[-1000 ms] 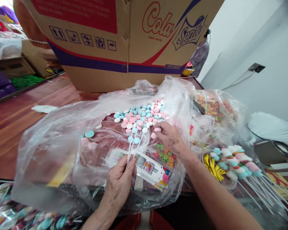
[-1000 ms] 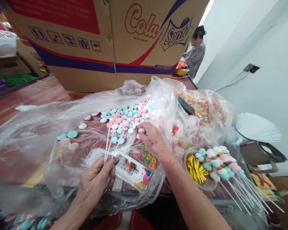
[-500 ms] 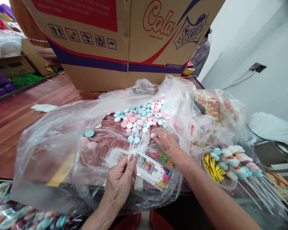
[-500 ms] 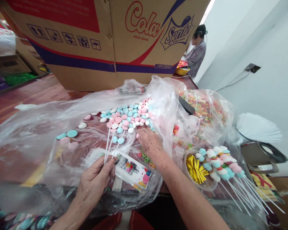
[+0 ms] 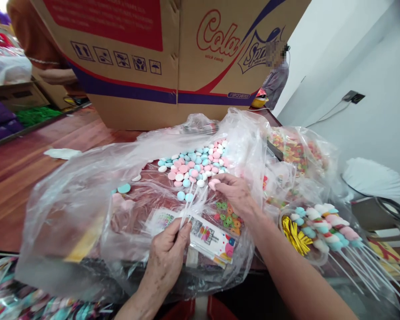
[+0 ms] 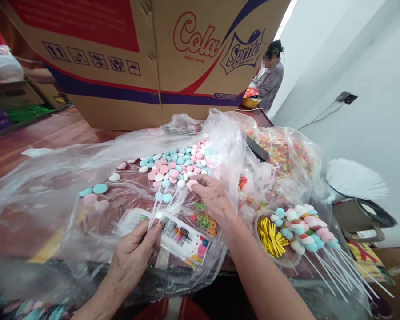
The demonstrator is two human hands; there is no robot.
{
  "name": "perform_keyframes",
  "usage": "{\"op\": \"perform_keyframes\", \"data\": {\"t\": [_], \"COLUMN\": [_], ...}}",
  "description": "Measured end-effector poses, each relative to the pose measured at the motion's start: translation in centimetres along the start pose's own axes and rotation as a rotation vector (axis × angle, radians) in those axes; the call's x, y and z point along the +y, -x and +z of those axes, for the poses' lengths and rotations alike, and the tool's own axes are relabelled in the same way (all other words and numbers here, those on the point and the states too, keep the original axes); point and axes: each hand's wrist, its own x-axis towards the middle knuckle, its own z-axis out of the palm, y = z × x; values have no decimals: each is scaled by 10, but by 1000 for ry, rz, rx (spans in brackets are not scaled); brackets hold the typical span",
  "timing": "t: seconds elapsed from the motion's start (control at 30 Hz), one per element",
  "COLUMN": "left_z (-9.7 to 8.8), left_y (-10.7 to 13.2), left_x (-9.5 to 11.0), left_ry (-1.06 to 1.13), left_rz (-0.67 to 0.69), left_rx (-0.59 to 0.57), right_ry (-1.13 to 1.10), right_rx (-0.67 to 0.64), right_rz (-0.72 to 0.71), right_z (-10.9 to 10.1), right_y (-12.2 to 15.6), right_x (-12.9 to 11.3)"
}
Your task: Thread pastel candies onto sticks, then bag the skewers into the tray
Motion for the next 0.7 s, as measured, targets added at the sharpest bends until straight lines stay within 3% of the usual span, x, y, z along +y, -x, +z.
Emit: {"op": "perform_keyframes", "data": {"t": [0.13, 0.27, 0.7], "left_z": [1, 2, 3], "left_y": [-1, -1, -4], "left_x": [-2, -3, -3], "left_ry": [-13, -58, -119], "left_rz": [7, 34, 10], "left_rx": [-10, 18, 42], "right_ry": [-340, -523, -619], "right_rx": [-45, -46, -33], "right_rz": [105, 175, 225], "right_z": [-2, 0, 2], "right_y": [2, 4, 8], "right_x": [-12, -17, -31]}}
